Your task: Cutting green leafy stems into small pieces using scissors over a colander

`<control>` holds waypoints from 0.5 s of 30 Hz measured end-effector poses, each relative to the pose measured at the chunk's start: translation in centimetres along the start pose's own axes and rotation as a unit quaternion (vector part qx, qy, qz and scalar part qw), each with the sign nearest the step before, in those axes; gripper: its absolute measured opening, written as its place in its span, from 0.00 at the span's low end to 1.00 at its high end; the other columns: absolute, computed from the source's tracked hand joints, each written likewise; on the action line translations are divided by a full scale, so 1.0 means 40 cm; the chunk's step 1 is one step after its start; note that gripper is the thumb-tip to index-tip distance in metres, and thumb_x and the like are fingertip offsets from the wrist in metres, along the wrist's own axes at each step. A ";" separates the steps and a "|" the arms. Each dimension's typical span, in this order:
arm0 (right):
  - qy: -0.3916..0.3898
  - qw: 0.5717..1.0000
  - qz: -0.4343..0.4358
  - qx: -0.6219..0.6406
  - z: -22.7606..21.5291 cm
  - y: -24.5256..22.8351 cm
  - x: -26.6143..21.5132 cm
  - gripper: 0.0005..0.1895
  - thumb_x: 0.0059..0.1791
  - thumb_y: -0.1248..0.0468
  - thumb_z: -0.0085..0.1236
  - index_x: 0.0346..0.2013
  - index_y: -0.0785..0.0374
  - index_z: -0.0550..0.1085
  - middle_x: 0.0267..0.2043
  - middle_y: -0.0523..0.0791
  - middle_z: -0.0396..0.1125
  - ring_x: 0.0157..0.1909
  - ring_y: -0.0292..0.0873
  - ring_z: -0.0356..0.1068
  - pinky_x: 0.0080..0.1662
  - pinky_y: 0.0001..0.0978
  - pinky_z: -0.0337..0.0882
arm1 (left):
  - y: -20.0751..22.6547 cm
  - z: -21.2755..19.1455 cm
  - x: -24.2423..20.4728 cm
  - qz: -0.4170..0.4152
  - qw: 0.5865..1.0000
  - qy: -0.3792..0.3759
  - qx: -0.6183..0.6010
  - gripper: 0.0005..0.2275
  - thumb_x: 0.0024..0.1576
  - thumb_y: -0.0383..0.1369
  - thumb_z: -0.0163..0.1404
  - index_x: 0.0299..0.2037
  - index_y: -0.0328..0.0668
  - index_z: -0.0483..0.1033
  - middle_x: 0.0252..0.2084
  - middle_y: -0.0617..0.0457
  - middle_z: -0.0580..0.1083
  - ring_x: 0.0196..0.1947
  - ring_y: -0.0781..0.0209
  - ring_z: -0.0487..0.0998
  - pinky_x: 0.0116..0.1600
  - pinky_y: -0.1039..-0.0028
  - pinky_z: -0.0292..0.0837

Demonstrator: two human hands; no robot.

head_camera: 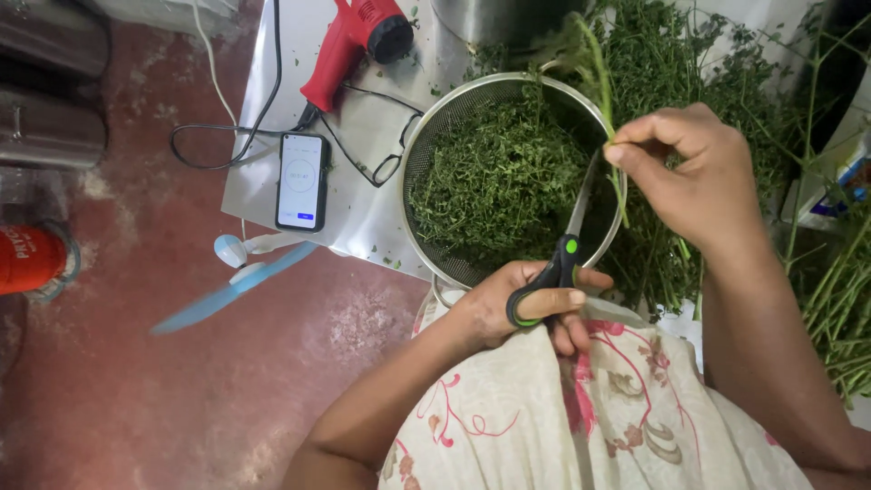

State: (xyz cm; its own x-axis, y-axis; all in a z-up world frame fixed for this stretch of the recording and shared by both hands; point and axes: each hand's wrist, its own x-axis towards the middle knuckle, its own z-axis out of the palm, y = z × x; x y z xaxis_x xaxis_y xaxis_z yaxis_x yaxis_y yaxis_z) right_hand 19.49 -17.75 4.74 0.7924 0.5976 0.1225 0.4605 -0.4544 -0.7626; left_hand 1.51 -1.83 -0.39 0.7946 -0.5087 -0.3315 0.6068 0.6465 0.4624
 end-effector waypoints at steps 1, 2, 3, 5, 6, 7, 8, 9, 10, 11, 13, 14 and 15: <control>0.000 1.000 -0.001 -0.001 -0.002 0.007 -0.006 0.01 0.58 0.70 0.66 0.43 0.63 0.80 0.41 0.45 0.73 0.41 0.41 0.67 0.45 0.36 0.67 | -0.004 -0.005 0.001 0.001 1.000 0.000 0.000 0.24 0.64 0.31 0.51 0.67 0.22 0.64 0.34 0.33 0.79 0.27 0.56 0.83 0.34 0.77 0.83; 0.006 1.000 0.017 0.025 -0.004 0.015 -0.012 0.01 0.59 0.70 0.64 0.44 0.64 0.79 0.41 0.45 0.73 0.41 0.39 0.68 0.45 0.34 0.67 | -0.007 -0.009 0.002 -0.003 0.999 -0.005 -0.041 0.24 0.64 0.28 0.50 0.68 0.23 0.61 0.39 0.29 0.78 0.28 0.53 0.84 0.36 0.73 0.83; 0.011 0.998 0.035 0.051 -0.006 0.023 -0.018 0.01 0.60 0.71 0.62 0.44 0.65 0.78 0.42 0.45 0.72 0.41 0.38 0.68 0.46 0.32 0.68 | -0.011 -0.014 0.003 -0.006 0.997 -0.011 -0.083 0.24 0.65 0.26 0.48 0.70 0.23 0.59 0.44 0.25 0.77 0.30 0.50 0.84 0.37 0.70 0.83; 0.012 0.996 0.070 0.060 -0.009 0.026 -0.034 0.00 0.60 0.70 0.61 0.45 0.64 0.78 0.42 0.44 0.72 0.40 0.37 0.67 0.45 0.31 0.67 | 0.001 -0.001 -0.014 -0.001 0.997 -0.032 -0.075 0.28 0.66 0.28 0.48 0.74 0.26 0.51 0.50 0.23 0.74 0.38 0.47 0.83 0.41 0.72 0.83; 0.013 0.992 0.105 0.068 -0.011 0.028 -0.042 0.00 0.60 0.70 0.61 0.45 0.63 0.78 0.42 0.43 0.72 0.39 0.35 0.65 0.44 0.30 0.67 | 0.008 0.006 -0.022 0.002 0.996 -0.053 -0.068 0.32 0.67 0.30 0.48 0.77 0.28 0.44 0.55 0.22 0.71 0.45 0.44 0.82 0.45 0.73 0.82; 0.014 0.992 0.106 0.068 -0.015 0.021 -0.048 0.00 0.60 0.70 0.61 0.45 0.63 0.78 0.42 0.43 0.72 0.39 0.35 0.65 0.44 0.30 0.67 | -0.004 -0.003 -0.014 0.002 0.996 -0.053 -0.068 0.32 0.67 0.30 0.48 0.77 0.28 0.44 0.55 0.22 0.71 0.45 0.44 0.82 0.45 0.73 0.82; -0.005 0.991 0.108 0.073 -0.019 0.014 -0.055 0.02 0.59 0.70 0.58 0.44 0.63 0.77 0.42 0.44 0.73 0.42 0.37 0.69 0.48 0.32 0.70 | -0.016 -0.011 -0.006 0.037 0.995 -0.071 -0.052 0.37 0.63 0.29 0.48 0.79 0.36 0.38 0.61 0.22 0.66 0.55 0.38 0.75 0.57 0.65 0.73; -0.025 0.991 0.110 0.078 -0.023 0.007 -0.059 0.04 0.59 0.71 0.54 0.44 0.63 0.76 0.42 0.45 0.74 0.45 0.39 0.73 0.52 0.34 0.72 | -0.027 -0.020 0.002 0.073 0.993 -0.087 -0.036 0.42 0.59 0.28 0.48 0.81 0.43 0.32 0.67 0.22 0.61 0.64 0.32 0.68 0.70 0.57 0.65; -0.024 0.991 0.110 0.077 -0.020 0.015 -0.069 0.04 0.59 0.71 0.54 0.44 0.63 0.76 0.42 0.45 0.74 0.45 0.39 0.73 0.52 0.34 0.72 | -0.016 -0.009 -0.005 0.073 0.993 -0.088 -0.035 0.42 0.59 0.28 0.48 0.81 0.43 0.32 0.67 0.22 0.61 0.64 0.32 0.68 0.70 0.57 0.65; -0.028 0.987 0.116 0.106 -0.015 0.024 -0.076 0.04 0.59 0.72 0.53 0.42 0.64 0.75 0.40 0.45 0.72 0.41 0.38 0.70 0.49 0.32 0.71 | -0.003 0.001 -0.013 0.071 0.993 -0.093 -0.020 0.40 0.60 0.29 0.47 0.79 0.39 0.35 0.66 0.20 0.62 0.64 0.29 0.68 0.70 0.53 0.65; -0.032 0.982 0.125 0.135 0.000 0.051 -0.090 0.04 0.59 0.72 0.52 0.41 0.65 0.74 0.37 0.45 0.71 0.38 0.37 0.68 0.45 0.29 0.70 | 0.006 0.001 -0.019 0.067 0.993 -0.098 -0.007 0.37 0.61 0.30 0.46 0.78 0.35 0.38 0.65 0.18 0.62 0.64 0.26 0.68 0.70 0.49 0.66; -0.024 0.980 0.118 0.160 0.008 0.069 -0.097 0.03 0.59 0.72 0.52 0.42 0.65 0.72 0.35 0.45 0.69 0.36 0.37 0.66 0.43 0.29 0.68 | 0.003 -0.008 -0.017 0.063 0.991 -0.116 -0.010 0.38 0.61 0.32 0.49 0.79 0.37 0.40 0.64 0.18 0.63 0.63 0.28 0.70 0.69 0.51 0.68; -0.015 0.977 0.111 0.183 0.016 0.088 -0.105 0.02 0.60 0.71 0.51 0.42 0.65 0.70 0.33 0.45 0.67 0.33 0.37 0.64 0.41 0.28 0.66 | 0.000 -0.018 -0.013 0.058 0.989 -0.135 -0.013 0.39 0.61 0.34 0.52 0.79 0.39 0.42 0.64 0.18 0.65 0.63 0.30 0.72 0.68 0.52 0.70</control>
State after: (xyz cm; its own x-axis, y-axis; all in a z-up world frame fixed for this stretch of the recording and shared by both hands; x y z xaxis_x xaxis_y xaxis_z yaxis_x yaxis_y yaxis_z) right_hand 17.53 -21.44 1.12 0.8418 0.5329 -0.0861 0.1002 -0.3109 -0.9451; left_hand 1.12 -1.14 -0.79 0.8262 -0.5616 -0.0450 0.5158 0.7219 0.4612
